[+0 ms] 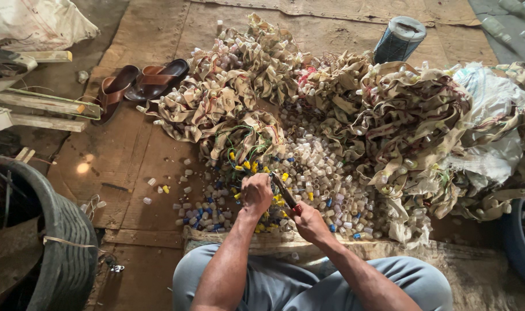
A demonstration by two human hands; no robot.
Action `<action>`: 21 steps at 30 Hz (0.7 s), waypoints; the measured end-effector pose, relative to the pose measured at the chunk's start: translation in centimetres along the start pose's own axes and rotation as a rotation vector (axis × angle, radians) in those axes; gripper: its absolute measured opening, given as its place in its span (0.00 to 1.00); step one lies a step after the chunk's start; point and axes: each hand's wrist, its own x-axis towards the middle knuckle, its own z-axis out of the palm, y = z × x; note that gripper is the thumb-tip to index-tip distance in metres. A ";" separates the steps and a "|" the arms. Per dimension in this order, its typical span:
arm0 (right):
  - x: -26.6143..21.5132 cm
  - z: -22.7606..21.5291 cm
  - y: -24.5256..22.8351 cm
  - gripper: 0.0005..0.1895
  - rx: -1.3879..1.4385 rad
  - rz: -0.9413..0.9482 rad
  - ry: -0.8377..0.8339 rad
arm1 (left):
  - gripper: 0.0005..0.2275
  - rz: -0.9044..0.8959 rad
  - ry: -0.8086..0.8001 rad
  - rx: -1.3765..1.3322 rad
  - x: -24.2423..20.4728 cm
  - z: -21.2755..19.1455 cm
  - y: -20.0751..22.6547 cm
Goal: The person sits on the floor and uses pliers to cut yellow plastic caps off a string of lights. The removed caps fall onto a pile of other plastic pieces on the floor.
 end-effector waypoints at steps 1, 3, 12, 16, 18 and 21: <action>-0.1 0.0 -0.5 0.13 0.167 0.062 -0.055 | 0.03 0.004 -0.002 -0.011 0.0 0.1 -0.1; -0.1 0.1 -1.4 0.17 0.503 0.187 -0.166 | 0.03 0.017 -0.030 -0.014 -0.2 0.1 -0.2; 2.0 -5.2 -0.4 0.18 0.672 0.268 0.049 | 0.05 -0.021 -0.047 -0.141 -0.6 -1.1 1.7; 2.0 -3.5 0.4 0.16 0.384 0.252 0.013 | 0.08 -0.091 0.182 -0.360 0.5 -2.2 1.1; 2.1 -3.6 0.6 0.18 0.359 0.149 -0.026 | 0.09 -0.232 0.298 -0.452 1.3 -3.5 0.5; 2.0 -3.7 0.9 0.13 0.506 0.037 -0.094 | 0.11 -0.518 0.258 -0.531 1.8 -6.4 -1.5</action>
